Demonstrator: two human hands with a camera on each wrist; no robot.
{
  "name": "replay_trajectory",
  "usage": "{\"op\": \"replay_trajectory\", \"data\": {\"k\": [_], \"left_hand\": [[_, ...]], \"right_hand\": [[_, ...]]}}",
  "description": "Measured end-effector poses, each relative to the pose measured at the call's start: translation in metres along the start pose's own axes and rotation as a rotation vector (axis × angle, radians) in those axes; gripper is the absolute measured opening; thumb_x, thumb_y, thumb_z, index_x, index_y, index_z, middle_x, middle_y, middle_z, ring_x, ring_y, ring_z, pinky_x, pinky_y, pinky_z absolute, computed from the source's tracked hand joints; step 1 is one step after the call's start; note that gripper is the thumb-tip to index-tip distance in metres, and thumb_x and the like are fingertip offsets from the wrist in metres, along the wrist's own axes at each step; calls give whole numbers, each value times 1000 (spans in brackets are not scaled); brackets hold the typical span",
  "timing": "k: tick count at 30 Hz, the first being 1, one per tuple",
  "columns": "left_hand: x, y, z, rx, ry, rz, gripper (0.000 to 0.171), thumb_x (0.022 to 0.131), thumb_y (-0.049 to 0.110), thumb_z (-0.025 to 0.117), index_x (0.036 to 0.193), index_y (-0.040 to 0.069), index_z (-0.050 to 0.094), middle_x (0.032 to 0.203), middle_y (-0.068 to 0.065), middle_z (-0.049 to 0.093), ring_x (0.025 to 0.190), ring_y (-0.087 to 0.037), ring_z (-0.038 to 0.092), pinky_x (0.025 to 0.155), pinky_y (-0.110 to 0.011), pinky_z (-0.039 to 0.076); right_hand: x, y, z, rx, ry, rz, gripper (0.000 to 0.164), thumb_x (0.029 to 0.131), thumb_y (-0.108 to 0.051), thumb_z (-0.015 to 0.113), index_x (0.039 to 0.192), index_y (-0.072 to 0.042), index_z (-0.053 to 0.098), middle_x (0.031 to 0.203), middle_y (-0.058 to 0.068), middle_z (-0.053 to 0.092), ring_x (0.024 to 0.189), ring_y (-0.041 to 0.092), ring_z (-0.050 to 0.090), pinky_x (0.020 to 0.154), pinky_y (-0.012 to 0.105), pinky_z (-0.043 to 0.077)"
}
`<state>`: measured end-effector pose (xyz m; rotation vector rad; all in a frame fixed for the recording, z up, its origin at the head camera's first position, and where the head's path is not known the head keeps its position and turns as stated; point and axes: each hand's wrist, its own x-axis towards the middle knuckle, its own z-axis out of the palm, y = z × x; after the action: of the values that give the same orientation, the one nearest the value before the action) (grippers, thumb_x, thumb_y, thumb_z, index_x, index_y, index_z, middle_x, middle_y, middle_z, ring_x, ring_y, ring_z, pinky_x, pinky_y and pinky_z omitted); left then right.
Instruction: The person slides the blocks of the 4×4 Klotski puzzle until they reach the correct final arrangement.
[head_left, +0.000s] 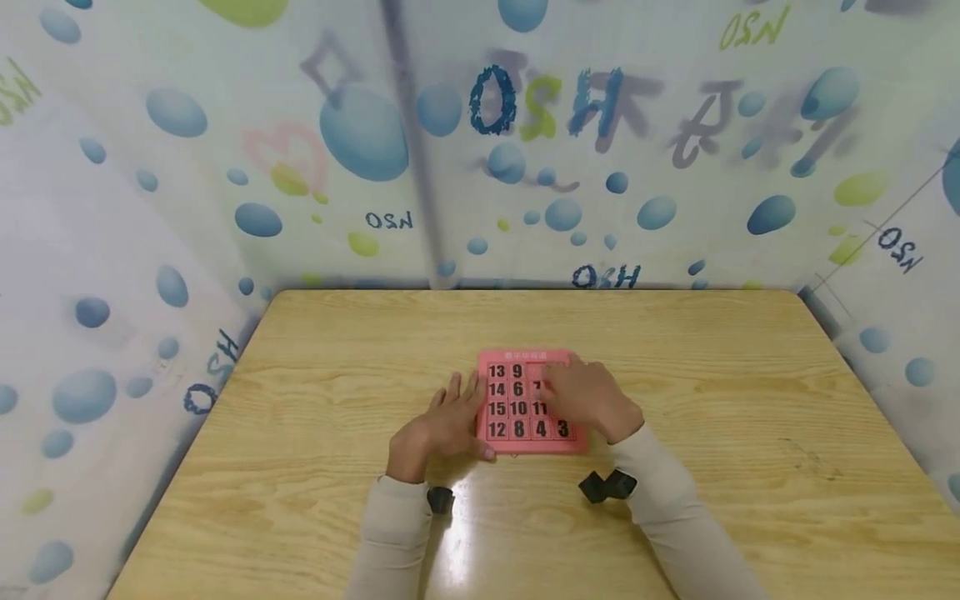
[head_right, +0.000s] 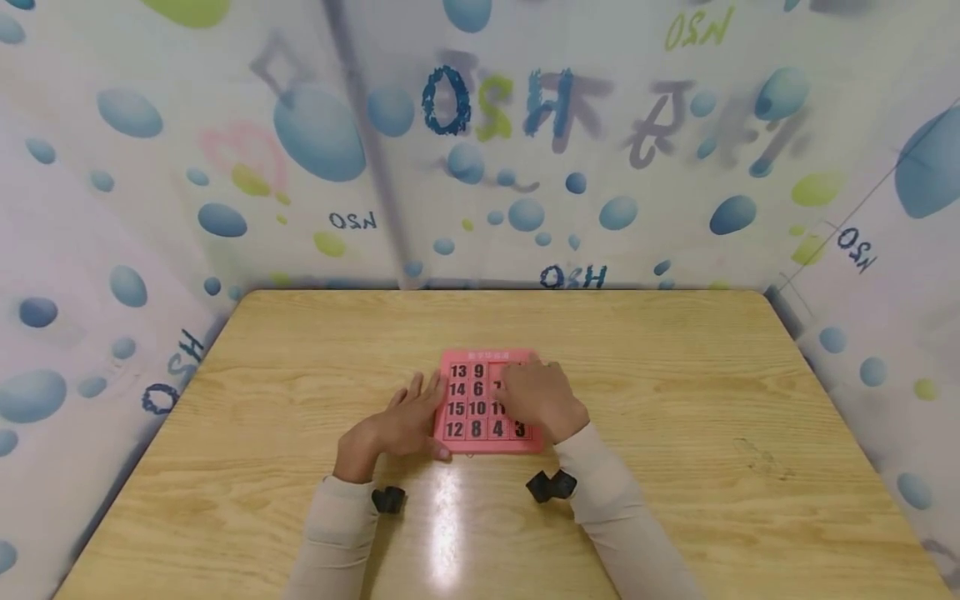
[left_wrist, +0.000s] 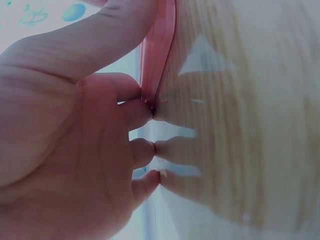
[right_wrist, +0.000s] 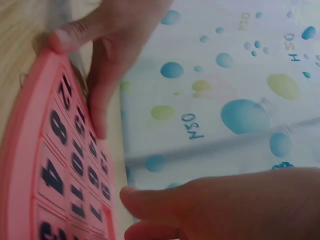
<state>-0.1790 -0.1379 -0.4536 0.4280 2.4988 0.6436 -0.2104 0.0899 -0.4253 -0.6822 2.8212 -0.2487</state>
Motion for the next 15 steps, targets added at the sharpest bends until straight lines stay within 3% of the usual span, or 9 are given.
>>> {"op": "replay_trajectory", "data": {"k": [1, 3, 6, 10, 15], "left_hand": [[0, 0, 0, -2, 0, -1, 118, 79, 36, 81, 160, 8, 0, 166, -13, -8, 151, -36, -14, 123, -51, -3], [0, 1, -1, -8, 3, 1, 118, 79, 36, 81, 160, 8, 0, 166, -13, -8, 151, -36, -14, 123, -51, -3], [1, 1, -2, -7, 6, 5, 118, 79, 36, 81, 160, 8, -1, 166, -13, -8, 151, -36, -14, 123, -51, -3], [0, 1, -2, 0, 4, 3, 118, 79, 36, 81, 160, 8, 0, 166, -13, -8, 151, -36, -14, 123, -52, -2], [-1, 0, -2, 0, -3, 3, 117, 80, 37, 81, 160, 7, 0, 166, -13, -8, 151, -36, -14, 123, -52, -3]], "right_hand": [[-1, 2, -3, -11, -3, 16, 25, 101, -29, 55, 82, -12, 57, 70, 4, 52, 81, 28, 55, 63, 40, 42], [-3, 7, -7, -36, -10, 33, 28, 101, -28, 54, 77, -13, 57, 68, 4, 52, 89, 33, 60, 64, 43, 46], [-4, 10, -11, -50, -44, 50, 28, 102, -29, 53, 80, -13, 63, 72, 5, 58, 99, 37, 62, 65, 45, 48], [-2, 9, -10, -3, -93, 51, 29, 102, -27, 53, 80, -11, 64, 75, 5, 58, 82, 28, 59, 59, 36, 41], [1, 5, -4, 59, -101, 35, 36, 101, -26, 53, 68, -13, 50, 68, 3, 46, 62, 17, 45, 55, 29, 34]]}}
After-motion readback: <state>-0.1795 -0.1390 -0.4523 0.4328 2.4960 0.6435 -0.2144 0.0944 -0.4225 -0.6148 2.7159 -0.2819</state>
